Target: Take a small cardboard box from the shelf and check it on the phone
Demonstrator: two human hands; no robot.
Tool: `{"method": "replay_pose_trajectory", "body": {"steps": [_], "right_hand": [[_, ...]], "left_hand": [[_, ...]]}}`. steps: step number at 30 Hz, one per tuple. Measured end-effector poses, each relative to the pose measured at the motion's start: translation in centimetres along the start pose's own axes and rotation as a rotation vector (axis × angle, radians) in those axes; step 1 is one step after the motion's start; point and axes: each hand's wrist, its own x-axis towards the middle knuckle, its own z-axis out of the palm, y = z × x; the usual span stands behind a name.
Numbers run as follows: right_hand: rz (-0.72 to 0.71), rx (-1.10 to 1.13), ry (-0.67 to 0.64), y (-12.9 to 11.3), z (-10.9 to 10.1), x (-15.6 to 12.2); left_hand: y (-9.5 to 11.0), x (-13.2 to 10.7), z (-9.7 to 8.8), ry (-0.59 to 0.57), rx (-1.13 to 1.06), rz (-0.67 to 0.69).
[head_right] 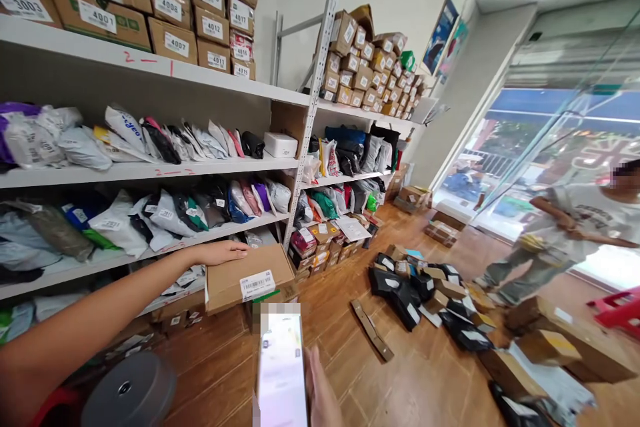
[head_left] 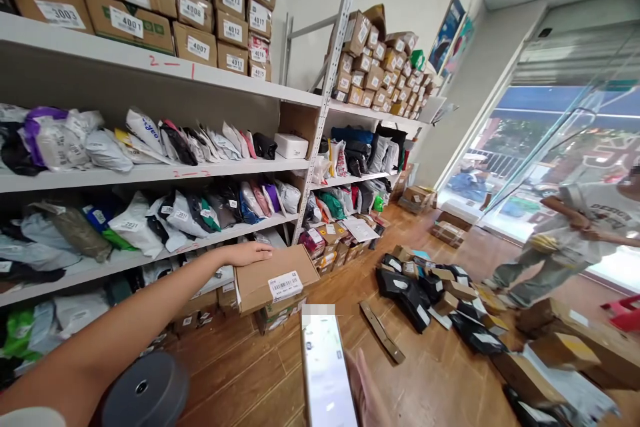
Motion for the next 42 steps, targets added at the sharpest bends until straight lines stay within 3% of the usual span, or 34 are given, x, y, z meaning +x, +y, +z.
{"method": "replay_pose_trajectory", "body": {"steps": [3,6,14,19,26,33,42], "right_hand": [[0.04,-0.021,-0.054,-0.5,2.3,0.0],[-0.015,-0.048,-0.104,-0.6,3.4,0.2],[0.022,-0.088,-0.148,-1.1,3.3,0.9],[-0.038,-0.067,-0.173,-1.1,4.4,0.5],[-0.014,-0.086,-0.166,-2.0,5.3,0.0],[-0.031,-0.083,-0.287,-3.3,5.8,-0.2],[0.152,0.257,0.036,0.4,4.4,4.1]], "left_hand": [[-0.2,0.8,0.4,-0.015,0.063,0.032],[-0.2,1.2,0.7,-0.04,0.102,0.055],[-0.9,1.1,0.9,-0.043,0.114,0.061],[-0.8,1.1,0.9,-0.044,0.122,0.056],[-0.5,1.1,0.9,-0.038,0.121,0.057],[-0.6,1.3,1.1,-0.049,0.108,0.063],[-1.2,1.6,3.1,-0.123,0.115,0.038]]}}
